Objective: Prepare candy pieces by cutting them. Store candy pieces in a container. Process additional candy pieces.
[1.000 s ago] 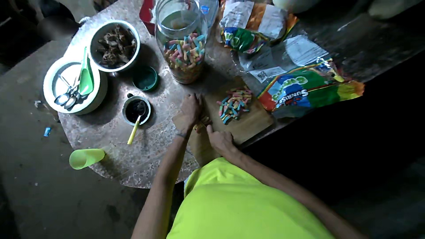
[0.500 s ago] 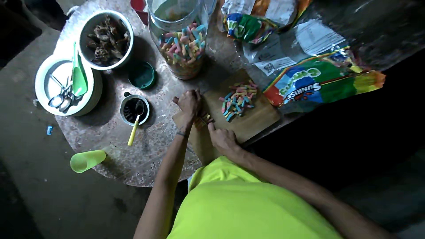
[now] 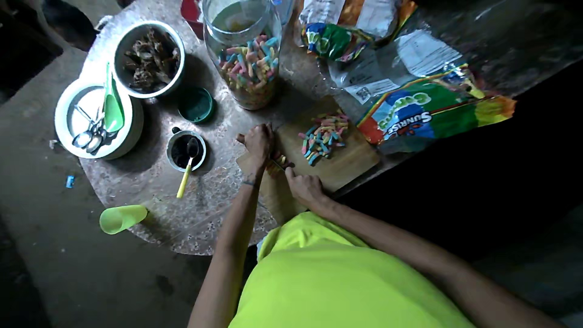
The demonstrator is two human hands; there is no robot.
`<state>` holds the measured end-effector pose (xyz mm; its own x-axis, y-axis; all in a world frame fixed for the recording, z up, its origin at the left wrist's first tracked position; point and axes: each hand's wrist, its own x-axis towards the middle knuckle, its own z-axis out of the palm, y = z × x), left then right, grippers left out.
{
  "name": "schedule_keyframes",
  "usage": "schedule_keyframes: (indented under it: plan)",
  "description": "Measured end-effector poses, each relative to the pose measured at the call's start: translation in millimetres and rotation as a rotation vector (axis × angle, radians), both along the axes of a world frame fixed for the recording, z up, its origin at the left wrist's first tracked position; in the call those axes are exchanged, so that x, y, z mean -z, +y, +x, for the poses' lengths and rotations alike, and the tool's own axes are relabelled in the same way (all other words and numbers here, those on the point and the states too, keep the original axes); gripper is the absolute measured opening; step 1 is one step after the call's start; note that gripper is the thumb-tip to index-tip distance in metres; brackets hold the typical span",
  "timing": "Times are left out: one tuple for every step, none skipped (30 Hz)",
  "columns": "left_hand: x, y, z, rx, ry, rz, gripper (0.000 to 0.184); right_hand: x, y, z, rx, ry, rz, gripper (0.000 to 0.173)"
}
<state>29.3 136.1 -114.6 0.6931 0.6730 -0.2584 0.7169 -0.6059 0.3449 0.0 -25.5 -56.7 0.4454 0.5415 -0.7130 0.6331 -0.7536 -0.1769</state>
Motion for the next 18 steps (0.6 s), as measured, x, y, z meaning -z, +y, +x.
schedule_keyframes:
  plan:
    - [-1.4,0.1,0.0,0.003,0.002,0.005,0.05,0.0,1.9,-1.4,0.003,0.0,-0.001,0.041]
    - [-2.4,0.8,1.0,0.004,0.009,0.002,0.051,-0.4,3.8,-2.5,0.012,0.001,0.002,0.042]
    - [-2.1,1.3,2.7,0.004,0.012,-0.003,0.051,-0.9,4.2,-2.8,0.024,0.005,0.01,0.042]
    - [0.1,0.8,3.8,0.006,0.005,-0.006,0.051,-1.1,2.7,-3.2,0.033,0.01,0.016,0.042]
    - [3.8,-0.8,3.0,0.011,-0.016,0.002,0.05,-1.6,-0.2,-3.5,0.036,0.013,0.015,0.043]
    - [7.8,-3.7,-0.1,0.022,-0.053,0.017,0.049,-2.9,-3.8,-3.6,0.035,0.014,0.005,0.043]
    - [12.5,-6.7,-6.9,0.053,-0.101,0.033,0.046,-4.2,-7.2,-4.1,0.035,0.017,-0.005,0.044]
    - [18.4,-8.4,-15.8,0.099,-0.14,0.056,0.044,-4.8,-9.4,-4.9,0.035,0.021,-0.006,0.044]
    - [18.6,-10.2,-18.4,0.095,-0.145,0.06,0.042,-4.4,-9.9,-5.6,0.025,0.016,-0.004,0.043]
    - [12.5,-11.2,-13.5,0.045,-0.124,0.042,0.041,-3.6,-8.7,-6.0,0.012,0.01,-0.003,0.042]
    - [6.4,-10.6,-10.0,0.017,-0.09,0.035,0.041,-2.9,-6.5,-6.9,0.005,0.015,-0.005,0.041]
    - [2.7,-9.4,-8.0,0.005,-0.063,0.038,0.042,-0.8,-5.2,-8.1,0.005,0.009,0.008,0.04]
    - [0.8,-7.7,-5.8,0.003,-0.05,0.045,0.043,2.4,-4.3,-9.0,0.016,-0.004,0.031,0.04]
    - [1.1,-7.0,-5.2,0.011,-0.039,0.056,0.044,6.1,-4.8,-11.3,0.03,-0.022,0.054,0.039]
    - [2.2,-7.1,-5.0,0.018,-0.035,0.063,0.045,8.4,-5.9,-13.9,0.043,-0.042,0.07,0.038]
    - [2.9,-7.9,-4.3,0.021,-0.035,0.068,0.045,8.6,-7.1,-15.4,0.053,-0.055,0.078,0.037]
    - [2.8,-8.8,-3.8,0.027,-0.033,0.066,0.045,5.3,-8.1,-15.6,0.058,-0.052,0.074,0.038]
    - [2.1,-9.5,-3.6,0.027,-0.04,0.064,0.044,0.7,-8.8,-14.8,0.059,-0.043,0.072,0.04]
